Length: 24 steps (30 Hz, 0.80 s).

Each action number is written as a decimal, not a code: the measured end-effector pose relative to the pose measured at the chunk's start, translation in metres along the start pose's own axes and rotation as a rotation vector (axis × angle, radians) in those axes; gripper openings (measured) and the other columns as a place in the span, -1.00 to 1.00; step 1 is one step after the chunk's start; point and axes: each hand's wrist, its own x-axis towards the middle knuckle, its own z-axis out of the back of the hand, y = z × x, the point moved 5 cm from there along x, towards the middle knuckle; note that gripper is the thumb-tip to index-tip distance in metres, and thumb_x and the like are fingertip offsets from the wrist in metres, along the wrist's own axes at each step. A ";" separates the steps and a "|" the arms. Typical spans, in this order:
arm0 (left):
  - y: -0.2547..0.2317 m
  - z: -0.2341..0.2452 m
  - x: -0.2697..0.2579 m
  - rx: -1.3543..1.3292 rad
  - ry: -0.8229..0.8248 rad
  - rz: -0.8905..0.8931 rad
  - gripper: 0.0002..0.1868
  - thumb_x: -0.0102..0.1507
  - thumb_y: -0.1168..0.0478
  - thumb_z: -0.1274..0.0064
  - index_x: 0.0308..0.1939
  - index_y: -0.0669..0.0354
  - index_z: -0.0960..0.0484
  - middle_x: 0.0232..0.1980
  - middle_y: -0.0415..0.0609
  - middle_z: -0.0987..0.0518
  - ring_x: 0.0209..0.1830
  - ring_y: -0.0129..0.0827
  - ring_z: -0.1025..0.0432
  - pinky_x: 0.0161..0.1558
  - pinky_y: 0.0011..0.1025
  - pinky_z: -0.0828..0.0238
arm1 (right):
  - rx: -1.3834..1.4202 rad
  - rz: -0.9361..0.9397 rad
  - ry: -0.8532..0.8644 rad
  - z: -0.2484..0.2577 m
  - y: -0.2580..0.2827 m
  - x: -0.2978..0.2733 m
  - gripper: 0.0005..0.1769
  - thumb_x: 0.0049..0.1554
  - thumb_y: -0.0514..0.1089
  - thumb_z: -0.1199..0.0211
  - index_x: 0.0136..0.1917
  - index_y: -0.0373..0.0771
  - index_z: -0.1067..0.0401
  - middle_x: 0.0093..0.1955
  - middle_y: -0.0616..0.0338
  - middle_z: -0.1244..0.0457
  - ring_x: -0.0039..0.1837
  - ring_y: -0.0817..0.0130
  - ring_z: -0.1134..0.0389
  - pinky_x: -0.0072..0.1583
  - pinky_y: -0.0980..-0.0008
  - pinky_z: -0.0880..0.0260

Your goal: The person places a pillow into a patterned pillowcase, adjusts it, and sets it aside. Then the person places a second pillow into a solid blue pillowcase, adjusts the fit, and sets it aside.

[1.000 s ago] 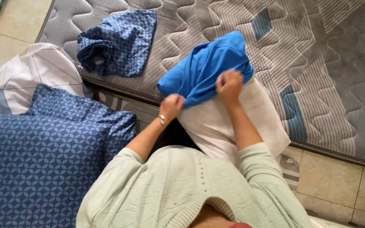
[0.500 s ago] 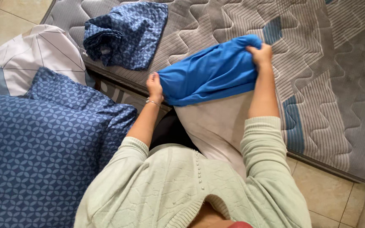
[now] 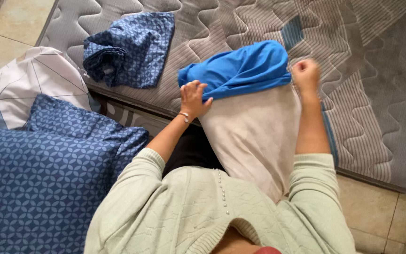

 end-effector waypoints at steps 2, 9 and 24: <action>-0.018 0.001 -0.007 0.184 -0.037 -0.050 -0.37 -0.20 -0.07 -0.25 -0.09 0.04 -0.55 -0.07 0.02 -0.50 -0.06 -0.07 -0.40 0.02 -0.09 -0.23 | 0.087 0.076 0.368 -0.058 0.031 -0.056 -0.82 0.08 -0.08 -0.39 -0.19 -0.24 -0.58 -0.20 0.08 -0.41 -0.14 0.34 -0.42 -0.04 0.28 -0.44; -0.019 -0.016 -0.014 0.095 0.120 -0.013 -0.80 0.15 0.22 -0.20 -0.14 -0.03 -0.64 -0.16 -0.10 -0.53 -0.09 -0.15 -0.42 0.03 -0.15 -0.31 | -0.214 0.640 0.395 -0.173 0.195 -0.204 -0.57 0.17 -0.10 -0.17 0.28 -0.26 -0.49 0.37 -0.11 -0.31 0.41 -0.09 -0.27 0.45 0.05 -0.18; -0.058 0.011 -0.048 -0.362 0.171 -0.070 -0.67 0.10 0.36 -0.09 -0.03 0.21 -0.59 -0.08 0.07 -0.59 -0.02 -0.02 -0.48 0.05 -0.17 -0.45 | -0.304 0.344 0.611 -0.225 0.208 -0.121 -0.55 0.20 0.03 -0.11 0.27 -0.21 -0.46 0.36 -0.02 -0.27 0.43 0.04 -0.21 0.45 0.04 -0.11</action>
